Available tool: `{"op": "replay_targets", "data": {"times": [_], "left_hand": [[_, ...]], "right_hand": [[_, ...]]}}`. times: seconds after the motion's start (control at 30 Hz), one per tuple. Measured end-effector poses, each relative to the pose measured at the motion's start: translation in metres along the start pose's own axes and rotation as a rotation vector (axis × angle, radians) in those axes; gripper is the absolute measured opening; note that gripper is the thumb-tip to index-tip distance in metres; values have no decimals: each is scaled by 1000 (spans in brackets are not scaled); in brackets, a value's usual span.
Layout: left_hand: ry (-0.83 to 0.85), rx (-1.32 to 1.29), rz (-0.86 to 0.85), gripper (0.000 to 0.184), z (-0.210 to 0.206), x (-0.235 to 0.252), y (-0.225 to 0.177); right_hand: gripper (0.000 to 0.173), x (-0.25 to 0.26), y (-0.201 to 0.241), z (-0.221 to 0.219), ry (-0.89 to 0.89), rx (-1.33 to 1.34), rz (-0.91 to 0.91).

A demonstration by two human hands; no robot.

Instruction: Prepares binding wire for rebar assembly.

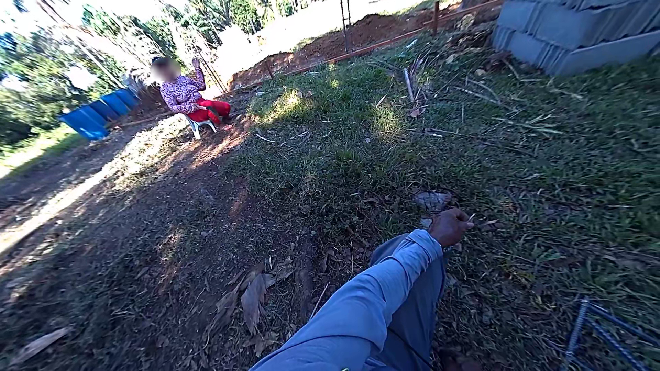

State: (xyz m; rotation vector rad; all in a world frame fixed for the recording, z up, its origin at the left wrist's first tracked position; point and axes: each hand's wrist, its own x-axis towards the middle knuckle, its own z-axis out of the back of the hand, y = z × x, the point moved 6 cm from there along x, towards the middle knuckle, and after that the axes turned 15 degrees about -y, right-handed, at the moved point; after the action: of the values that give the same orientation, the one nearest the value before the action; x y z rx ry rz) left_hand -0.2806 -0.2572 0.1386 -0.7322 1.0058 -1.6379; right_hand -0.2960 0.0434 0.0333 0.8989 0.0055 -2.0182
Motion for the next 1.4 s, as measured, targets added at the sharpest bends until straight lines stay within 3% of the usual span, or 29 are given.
{"op": "replay_targets", "data": {"times": [0.4, 0.63, 0.77, 0.83, 0.97, 1.07, 1.23, 1.33, 1.4], "left_hand": [[8, -5, 11, 27, -1, -4, 1], [-5, 0, 14, 28, 5, -5, -3], [51, -24, 83, 29, -19, 4, 24], [59, -21, 51, 31, -34, 9, 37], [59, -112, 54, 31, -49, 8, 44], [49, -179, 54, 24, -52, 5, 41], [92, -129, 47, 25, -63, 6, 45], [98, -148, 41, 22, -68, 6, 42], [99, -144, 32, 23, -71, 6, 38]], "right_hand": [[38, 13, -44, 43, -311, 370, -100], [36, 44, -66, 24, -342, 274, -48], [39, 42, -73, 82, -307, 254, -20], [38, 53, -94, 106, -410, 294, -29], [36, 60, -135, 116, -537, 428, -212], [34, 66, -135, 93, -472, 502, -302], [35, 86, -136, 8, -333, 508, -382], [37, 86, -112, -32, 81, -30, -187], [36, 78, -102, -35, 197, -181, -105]]}}
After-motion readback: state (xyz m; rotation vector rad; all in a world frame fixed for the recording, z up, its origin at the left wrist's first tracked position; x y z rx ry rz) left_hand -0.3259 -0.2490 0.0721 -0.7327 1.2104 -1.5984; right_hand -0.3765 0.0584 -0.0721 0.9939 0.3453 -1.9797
